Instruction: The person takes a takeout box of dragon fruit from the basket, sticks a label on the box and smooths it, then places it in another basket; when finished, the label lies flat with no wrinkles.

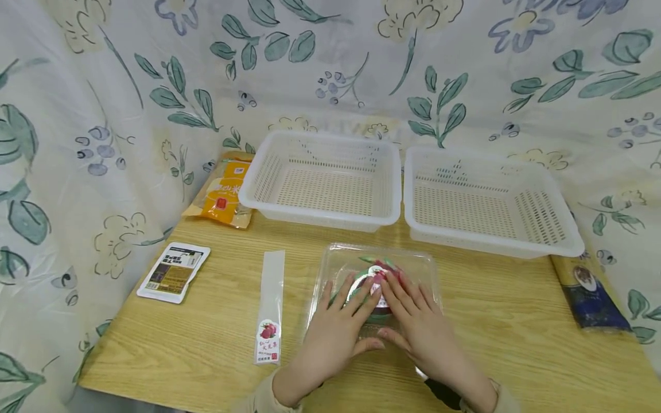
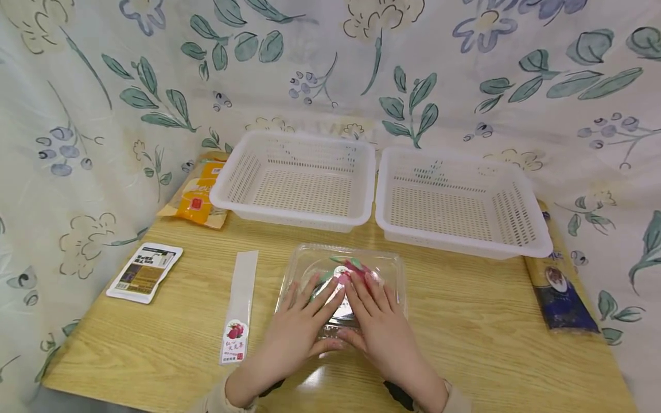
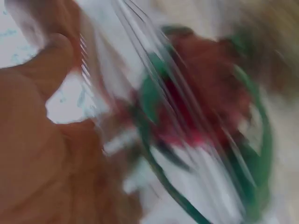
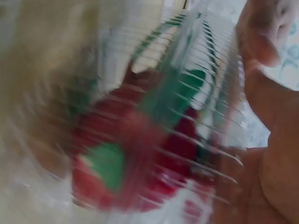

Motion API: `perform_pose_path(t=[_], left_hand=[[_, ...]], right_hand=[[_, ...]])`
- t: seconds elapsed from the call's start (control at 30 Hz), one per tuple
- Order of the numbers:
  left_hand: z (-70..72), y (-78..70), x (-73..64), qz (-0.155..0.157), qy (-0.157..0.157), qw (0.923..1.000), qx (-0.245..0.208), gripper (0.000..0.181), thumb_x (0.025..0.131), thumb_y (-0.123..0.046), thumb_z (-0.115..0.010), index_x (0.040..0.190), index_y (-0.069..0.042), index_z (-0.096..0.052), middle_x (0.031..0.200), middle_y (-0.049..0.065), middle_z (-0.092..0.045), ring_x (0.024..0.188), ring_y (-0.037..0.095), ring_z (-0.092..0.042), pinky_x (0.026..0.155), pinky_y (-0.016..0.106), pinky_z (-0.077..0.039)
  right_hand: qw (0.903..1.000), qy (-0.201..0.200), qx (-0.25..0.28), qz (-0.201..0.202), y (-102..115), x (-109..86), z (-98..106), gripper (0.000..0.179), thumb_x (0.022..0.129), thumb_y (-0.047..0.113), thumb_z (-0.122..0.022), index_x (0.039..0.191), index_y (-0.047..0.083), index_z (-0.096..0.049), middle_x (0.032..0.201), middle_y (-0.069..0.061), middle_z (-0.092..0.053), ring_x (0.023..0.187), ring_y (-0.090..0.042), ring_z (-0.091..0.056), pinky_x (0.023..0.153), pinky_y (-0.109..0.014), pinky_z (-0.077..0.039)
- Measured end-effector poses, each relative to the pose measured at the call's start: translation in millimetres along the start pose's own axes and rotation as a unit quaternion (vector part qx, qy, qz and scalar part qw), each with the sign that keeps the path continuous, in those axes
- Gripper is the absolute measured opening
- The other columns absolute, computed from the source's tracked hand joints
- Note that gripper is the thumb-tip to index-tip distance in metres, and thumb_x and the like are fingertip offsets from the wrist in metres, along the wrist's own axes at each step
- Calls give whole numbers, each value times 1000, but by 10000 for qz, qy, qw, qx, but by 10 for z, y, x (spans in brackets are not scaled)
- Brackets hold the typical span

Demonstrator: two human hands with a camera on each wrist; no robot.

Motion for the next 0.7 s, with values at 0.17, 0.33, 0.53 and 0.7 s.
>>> perform_pose_path(t=[0.17, 0.33, 0.53, 0.7], left_hand=[[3, 106, -56, 83, -320, 9987, -375, 67, 81, -68, -51, 142, -41, -46, 159, 3, -30, 147, 38, -22, 109, 66, -32], [9, 162, -42, 478, -450, 9942, -855, 56, 83, -64, -52, 136, -46, -51, 158, 8, -32, 146, 43, -22, 105, 72, -31], [40, 234, 33, 1099, -627, 9851, -1165, 65, 88, -61, -50, 143, -26, -49, 154, 21, -34, 143, 46, -27, 105, 73, -30], [-7, 422, 69, 1795, -595, 9684, -1624, 74, 87, -56, -59, 144, -10, -46, 156, 25, -29, 142, 50, -25, 103, 72, -32]], right_hand=[[9968, -670, -285, -319, -55, -107, -46, 77, 98, 60, -18, 152, 7, -30, 159, -16, -26, 152, -27, 2, 123, -46, 7], [9853, -781, 61, -1516, -305, -83, -49, 63, 100, 49, -40, 148, 9, -39, 156, -24, -27, 146, -47, -16, 111, -72, -17], [9640, -598, 887, -2435, -511, -82, -28, 66, 94, 40, -60, 148, 8, -39, 155, -34, -19, 135, -63, -23, 96, -78, -30], [9357, -284, 1856, -2987, -652, -132, -126, 79, 94, 46, -57, 154, 7, -23, 161, -26, -6, 136, -60, -25, 92, -76, -36]])
Point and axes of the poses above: each hand's wrist, its own x-axis towards the middle knuckle, its own z-axis out of the back of the hand, y = z × x, the point moved 10 cm from there along x, towards the middle knuckle
